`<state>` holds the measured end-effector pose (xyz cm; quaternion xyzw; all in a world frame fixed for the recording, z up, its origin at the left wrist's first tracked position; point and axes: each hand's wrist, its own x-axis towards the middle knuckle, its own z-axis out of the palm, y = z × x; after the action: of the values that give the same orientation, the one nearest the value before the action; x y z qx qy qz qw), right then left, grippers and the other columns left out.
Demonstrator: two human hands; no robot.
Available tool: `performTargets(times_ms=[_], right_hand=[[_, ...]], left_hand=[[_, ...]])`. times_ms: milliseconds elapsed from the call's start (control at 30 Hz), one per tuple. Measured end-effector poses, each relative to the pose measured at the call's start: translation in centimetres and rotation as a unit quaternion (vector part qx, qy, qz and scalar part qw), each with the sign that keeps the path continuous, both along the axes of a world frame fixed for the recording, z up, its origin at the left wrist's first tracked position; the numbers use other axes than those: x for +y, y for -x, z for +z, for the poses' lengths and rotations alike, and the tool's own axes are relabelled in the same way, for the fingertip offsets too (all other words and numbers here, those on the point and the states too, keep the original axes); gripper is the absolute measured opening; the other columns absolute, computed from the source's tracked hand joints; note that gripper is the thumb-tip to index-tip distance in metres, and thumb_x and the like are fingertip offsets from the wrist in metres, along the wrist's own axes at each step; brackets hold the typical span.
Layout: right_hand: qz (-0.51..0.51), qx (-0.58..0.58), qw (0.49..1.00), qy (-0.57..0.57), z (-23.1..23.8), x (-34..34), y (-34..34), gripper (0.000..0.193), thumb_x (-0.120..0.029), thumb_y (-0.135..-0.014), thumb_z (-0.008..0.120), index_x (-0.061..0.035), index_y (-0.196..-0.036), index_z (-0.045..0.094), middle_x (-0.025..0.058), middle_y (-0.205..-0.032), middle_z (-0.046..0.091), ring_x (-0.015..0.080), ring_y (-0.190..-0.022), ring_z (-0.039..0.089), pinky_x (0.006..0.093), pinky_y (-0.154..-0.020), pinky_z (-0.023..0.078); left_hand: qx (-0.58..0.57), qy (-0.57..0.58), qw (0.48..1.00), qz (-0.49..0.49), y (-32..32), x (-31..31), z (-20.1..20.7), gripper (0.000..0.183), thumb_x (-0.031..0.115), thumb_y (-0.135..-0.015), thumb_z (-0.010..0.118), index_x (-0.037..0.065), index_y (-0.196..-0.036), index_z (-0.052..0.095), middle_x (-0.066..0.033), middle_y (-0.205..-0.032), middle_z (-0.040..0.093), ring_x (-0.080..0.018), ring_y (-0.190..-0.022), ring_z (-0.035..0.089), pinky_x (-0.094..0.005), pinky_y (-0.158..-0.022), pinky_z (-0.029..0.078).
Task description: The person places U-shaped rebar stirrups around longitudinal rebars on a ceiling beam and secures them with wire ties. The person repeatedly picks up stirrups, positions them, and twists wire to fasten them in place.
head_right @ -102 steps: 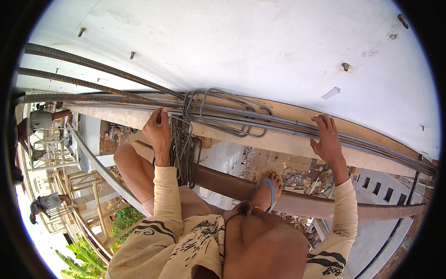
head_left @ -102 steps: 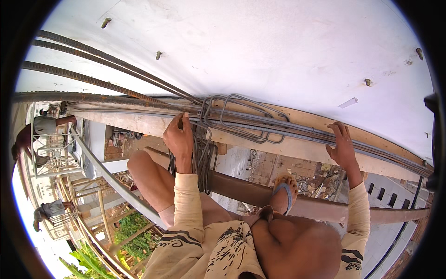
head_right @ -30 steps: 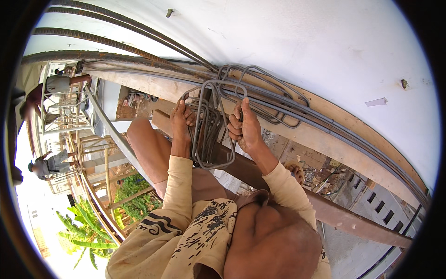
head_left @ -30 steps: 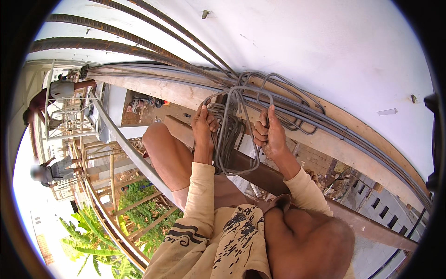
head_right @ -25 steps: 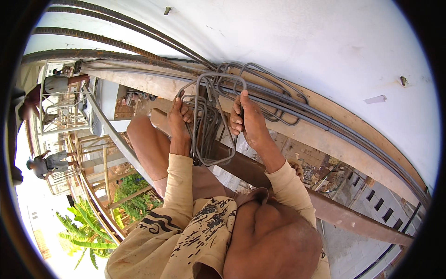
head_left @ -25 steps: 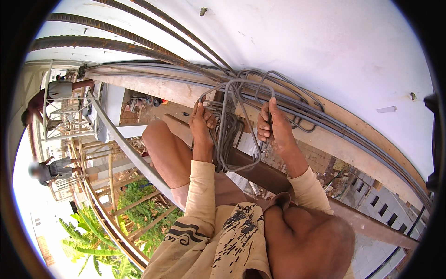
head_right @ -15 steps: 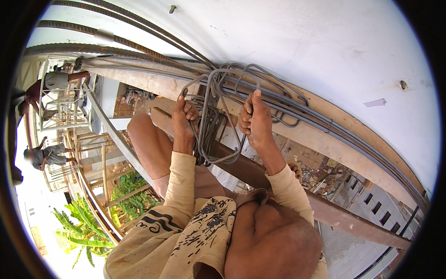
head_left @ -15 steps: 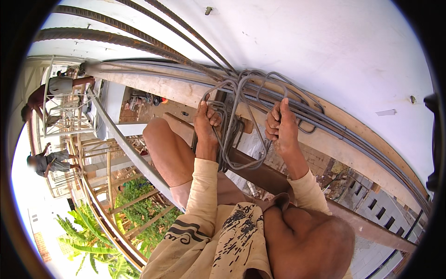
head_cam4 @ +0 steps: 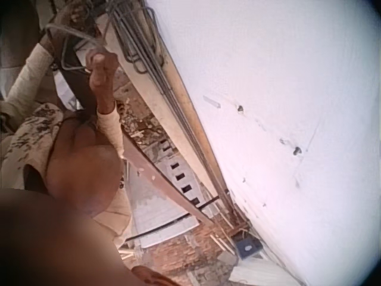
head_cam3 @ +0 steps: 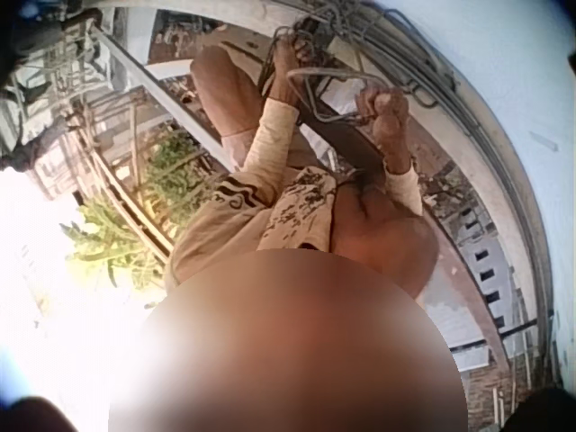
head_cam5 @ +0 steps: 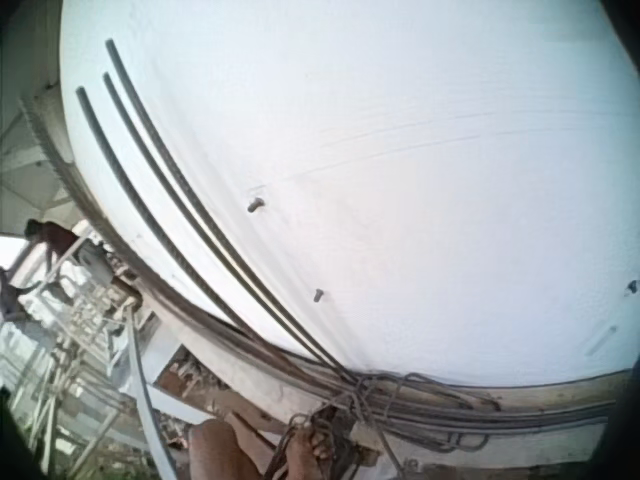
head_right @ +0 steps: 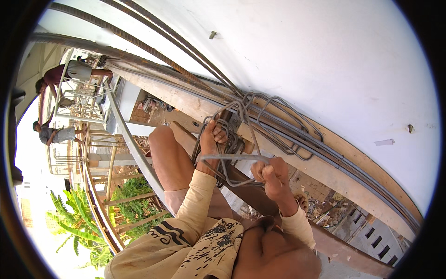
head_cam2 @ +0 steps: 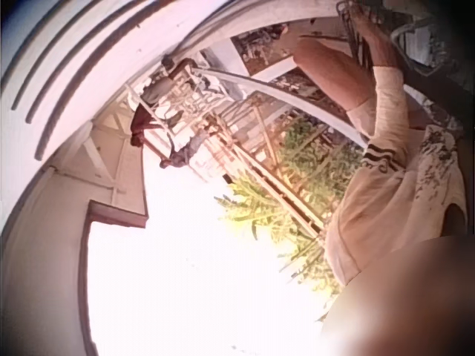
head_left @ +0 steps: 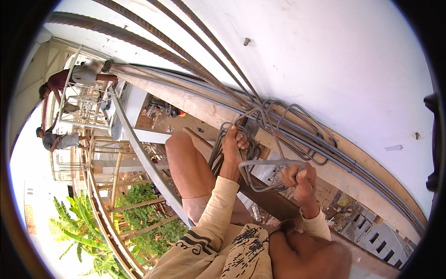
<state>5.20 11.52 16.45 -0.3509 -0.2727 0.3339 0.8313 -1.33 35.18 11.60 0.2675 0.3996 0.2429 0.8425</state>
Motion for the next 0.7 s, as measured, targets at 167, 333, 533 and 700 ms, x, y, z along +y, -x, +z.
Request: performTargets(times_ms=[167, 333, 533, 700], right_hand=[[0.042, 0.035, 0.996, -0.065, 0.8, -3.4, 1.1, 0.044, -0.044, -0.102, 0.063, -0.0084, -0.086, 0.043, 0.0003, -0.065, 0.039, 0.0094, -0.047, 0.033, 0.0280, -0.043, 0.027], [-0.055, 0.065, 0.996, -0.012, -0.2, -6.9, 0.8, 0.044, -0.044, -0.104, 0.059, -0.0093, -0.083, 0.042, 0.0002, -0.060, 0.037, 0.0087, -0.043, 0.028, 0.0281, -0.040, 0.024], [-0.038, 0.078, 0.996, 0.007, -2.4, -7.7, -1.4, 0.050, -0.049, -0.105, 0.054, -0.0079, -0.080, 0.041, -0.0001, -0.059, 0.034, 0.0091, -0.042, 0.026, 0.0293, -0.038, 0.021], [-0.027, 0.053, 0.994, 0.087, -2.6, -8.1, -3.0, 0.058, -0.057, -0.105, 0.050, -0.0103, -0.072, 0.038, -0.0030, -0.052, 0.026, 0.0090, -0.038, 0.021, 0.0290, -0.037, 0.016]], left_hand=[[0.088, -0.215, 0.971, -0.048, 2.5, 2.3, 0.8, 0.026, 0.027, -0.108, 0.055, 0.009, -0.126, 0.063, 0.0069, -0.066, 0.040, -0.0039, -0.052, 0.037, -0.0224, -0.045, 0.031], [0.127, -0.308, 0.935, -0.119, 4.8, 10.3, 0.5, 0.034, 0.026, -0.109, 0.052, 0.007, -0.135, 0.063, 0.0075, -0.063, 0.041, -0.0026, -0.052, 0.038, -0.0228, -0.045, 0.028], [0.428, -0.556, 0.693, -0.163, 4.9, 13.5, -2.2, 0.034, 0.027, -0.102, 0.058, 0.009, -0.129, 0.070, -0.0162, -0.087, 0.071, -0.0301, -0.081, 0.069, -0.0438, -0.073, 0.054], [0.518, -0.563, 0.616, -0.186, 4.1, 11.6, -3.1, 0.032, 0.028, -0.100, 0.057, 0.018, -0.125, 0.073, -0.0215, -0.111, 0.073, -0.0433, -0.107, 0.067, -0.0539, -0.091, 0.053]])
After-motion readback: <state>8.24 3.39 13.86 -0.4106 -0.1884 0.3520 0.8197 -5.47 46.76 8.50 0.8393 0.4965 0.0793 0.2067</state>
